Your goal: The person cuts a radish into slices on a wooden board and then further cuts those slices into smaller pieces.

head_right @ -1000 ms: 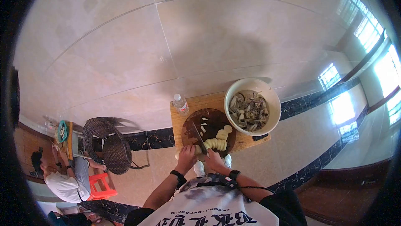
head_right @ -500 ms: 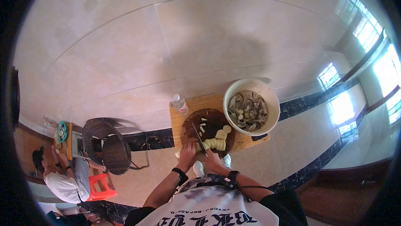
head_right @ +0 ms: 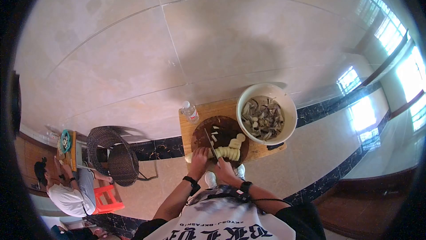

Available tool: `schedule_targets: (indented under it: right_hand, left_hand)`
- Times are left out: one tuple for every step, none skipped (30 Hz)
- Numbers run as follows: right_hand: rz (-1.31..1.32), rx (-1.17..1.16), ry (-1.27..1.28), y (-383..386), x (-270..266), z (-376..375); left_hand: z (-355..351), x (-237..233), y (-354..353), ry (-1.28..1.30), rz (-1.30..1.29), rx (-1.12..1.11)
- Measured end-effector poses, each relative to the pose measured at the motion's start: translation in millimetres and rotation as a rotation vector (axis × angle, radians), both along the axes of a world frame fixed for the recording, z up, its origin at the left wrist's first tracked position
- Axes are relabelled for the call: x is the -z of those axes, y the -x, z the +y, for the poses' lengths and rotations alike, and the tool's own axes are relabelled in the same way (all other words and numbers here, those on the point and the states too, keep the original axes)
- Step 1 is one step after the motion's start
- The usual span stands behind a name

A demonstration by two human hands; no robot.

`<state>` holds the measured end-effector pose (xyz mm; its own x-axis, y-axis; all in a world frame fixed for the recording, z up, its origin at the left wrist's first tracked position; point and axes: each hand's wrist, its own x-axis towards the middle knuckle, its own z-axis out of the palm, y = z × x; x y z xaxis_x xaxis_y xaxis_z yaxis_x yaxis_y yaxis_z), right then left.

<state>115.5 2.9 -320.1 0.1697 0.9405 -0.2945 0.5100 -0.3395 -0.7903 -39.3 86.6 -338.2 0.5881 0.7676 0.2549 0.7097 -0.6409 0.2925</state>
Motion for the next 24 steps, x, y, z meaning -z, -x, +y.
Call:
schedule_targets:
  right_hand:
    - [0.003, -0.001, 0.002, 1, -1, 0]
    - [0.006, -0.003, 0.004, 2, -3, 1]
    - [0.008, -0.003, 0.005, 0, -1, 1]
    - [0.004, 0.001, 0.007, 0, 1, 1]
    - [0.002, 0.005, 0.010, 0, 3, 2]
    - [0.002, 0.008, 0.013, 2, 2, 3]
    - [0.007, 0.003, 0.013, 3, 2, 2]
    - [0.011, 0.000, 0.013, 2, 1, 2]
    - [0.014, -0.003, 0.012, 2, 0, 2]
    - [0.014, -0.003, 0.001, 3, 0, 2]
    - [0.014, -0.002, -0.011, 4, 0, 2]
    - [0.014, -0.001, -0.023, 4, -2, 3]
    - [0.012, -0.008, -0.037, 5, -4, 3]
    - [0.009, -0.014, -0.050, 5, -6, 3]
    - [0.007, -0.019, -0.062, 5, -8, 3]
    - [0.005, -0.026, -0.050, 6, -10, 3]
    - [0.003, -0.033, -0.039, 6, -12, 3]
    - [0.000, -0.038, -0.029, 6, -13, 4]
    - [-0.003, -0.034, -0.027, 5, -15, 3]
    - [-0.006, -0.031, -0.025, 6, -17, 3]
    - [-0.007, -0.029, -0.024, 7, -18, 3]
    - [-0.002, -0.035, -0.021, 7, -18, 3]
    - [0.002, -0.040, -0.018, 8, -19, 3]
    - [0.007, -0.044, -0.014, 8, -18, 2]
  left_hand:
    - [0, -4, 2, -0.030, -0.011, 0.003]
    - [-1, -5, 4, -0.001, -0.036, 0.017]
    - [-3, -4, 6, 0.028, -0.062, 0.032]
    - [-5, -3, 8, 0.057, -0.089, 0.047]
    - [-5, -3, 10, 0.054, -0.086, 0.074]
    - [-4, -3, 13, 0.052, -0.082, 0.099]
    - [-5, -3, 16, 0.049, -0.079, 0.125]
    - [-5, -2, 17, 0.043, -0.078, 0.126]
    - [-5, -4, 17, 0.037, -0.079, 0.128]
    - [-5, -5, 17, 0.032, -0.081, 0.131]
    - [-5, -6, 17, 0.035, -0.073, 0.139]
    - [-4, -6, 18, 0.038, -0.065, 0.148]
    - [-4, -6, 18, 0.041, -0.057, 0.157]
    - [-4, -6, 17, 0.048, -0.058, 0.160]
    - [-4, -4, 16, 0.055, -0.059, 0.164]
    - [-4, -2, 16, 0.061, -0.060, 0.168]
    - [-4, -1, 15, 0.059, -0.057, 0.169]
    - [-3, -1, 14, 0.055, -0.055, 0.171]
    - [-3, -1, 13, 0.051, -0.052, 0.172]
    - [-3, -1, 13, 0.049, -0.050, 0.173]
    - [-3, -2, 13, 0.048, -0.048, 0.172]
    - [-3, -4, 13, 0.046, -0.046, 0.172]
    - [-2, -5, 13, 0.051, -0.048, 0.174]
    - [-2, -6, 13, 0.057, -0.051, 0.177]
